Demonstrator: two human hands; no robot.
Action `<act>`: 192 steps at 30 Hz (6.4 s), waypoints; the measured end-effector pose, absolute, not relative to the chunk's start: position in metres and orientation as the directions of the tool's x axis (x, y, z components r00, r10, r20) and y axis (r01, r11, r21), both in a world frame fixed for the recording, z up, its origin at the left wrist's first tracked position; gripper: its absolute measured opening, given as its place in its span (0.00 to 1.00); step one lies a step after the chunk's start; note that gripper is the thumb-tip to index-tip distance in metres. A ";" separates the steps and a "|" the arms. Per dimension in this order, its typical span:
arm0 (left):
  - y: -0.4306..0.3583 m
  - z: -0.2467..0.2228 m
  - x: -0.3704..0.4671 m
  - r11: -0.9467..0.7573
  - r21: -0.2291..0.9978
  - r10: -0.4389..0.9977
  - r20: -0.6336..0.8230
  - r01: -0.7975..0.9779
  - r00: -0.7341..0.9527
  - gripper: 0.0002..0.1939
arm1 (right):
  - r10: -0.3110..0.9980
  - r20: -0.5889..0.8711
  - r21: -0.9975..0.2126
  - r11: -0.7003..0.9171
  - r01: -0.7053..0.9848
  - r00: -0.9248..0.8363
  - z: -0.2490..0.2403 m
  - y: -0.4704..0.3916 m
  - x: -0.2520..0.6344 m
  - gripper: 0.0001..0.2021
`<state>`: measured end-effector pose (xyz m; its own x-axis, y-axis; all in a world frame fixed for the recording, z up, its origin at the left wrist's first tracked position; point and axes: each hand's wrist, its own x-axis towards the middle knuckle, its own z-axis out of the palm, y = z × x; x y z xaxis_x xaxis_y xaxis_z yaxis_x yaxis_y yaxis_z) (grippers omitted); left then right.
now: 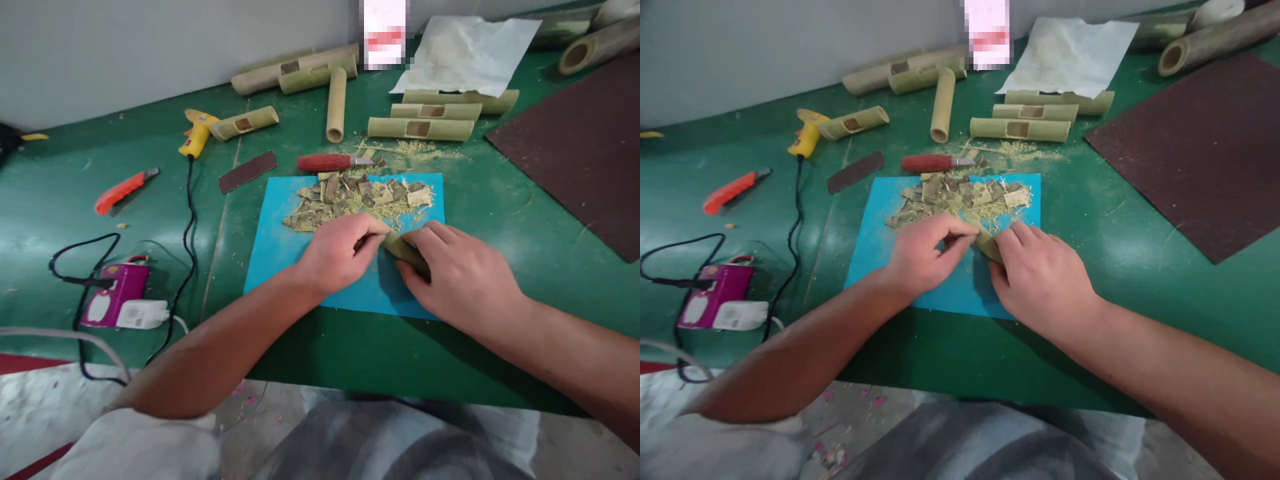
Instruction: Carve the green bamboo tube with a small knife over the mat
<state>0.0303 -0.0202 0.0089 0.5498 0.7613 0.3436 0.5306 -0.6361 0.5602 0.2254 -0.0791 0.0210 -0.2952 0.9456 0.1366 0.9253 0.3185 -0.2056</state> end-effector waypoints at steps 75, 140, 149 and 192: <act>-0.009 0.025 0.003 -0.720 0.575 0.606 0.249 0.388 0.756 0.04 | 0.828 0.239 -0.486 0.554 0.676 -0.506 0.017 -0.047 0.264 0.02; -0.013 0.019 0.005 -0.790 0.514 0.544 0.332 0.336 0.770 0.04 | 0.848 0.218 -0.526 0.519 0.674 -0.484 0.013 -0.045 0.262 0.06; -0.016 0.020 0.010 -0.772 0.555 0.559 0.359 0.312 0.747 0.04 | 0.847 0.209 -0.518 0.520 0.680 -0.489 0.017 -0.045 0.262 0.05; -0.015 0.021 0.009 -0.768 0.587 0.563 0.427 0.256 0.707 0.05 | 0.766 0.323 -0.388 0.643 0.660 -0.556 0.020 -0.053 0.259 0.07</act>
<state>0.0090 -0.0145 0.0207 0.7071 0.5634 0.4273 0.2565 -0.7675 0.5875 0.2593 -0.0534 0.0202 -0.5562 0.7658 0.3229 0.6604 0.6431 -0.3876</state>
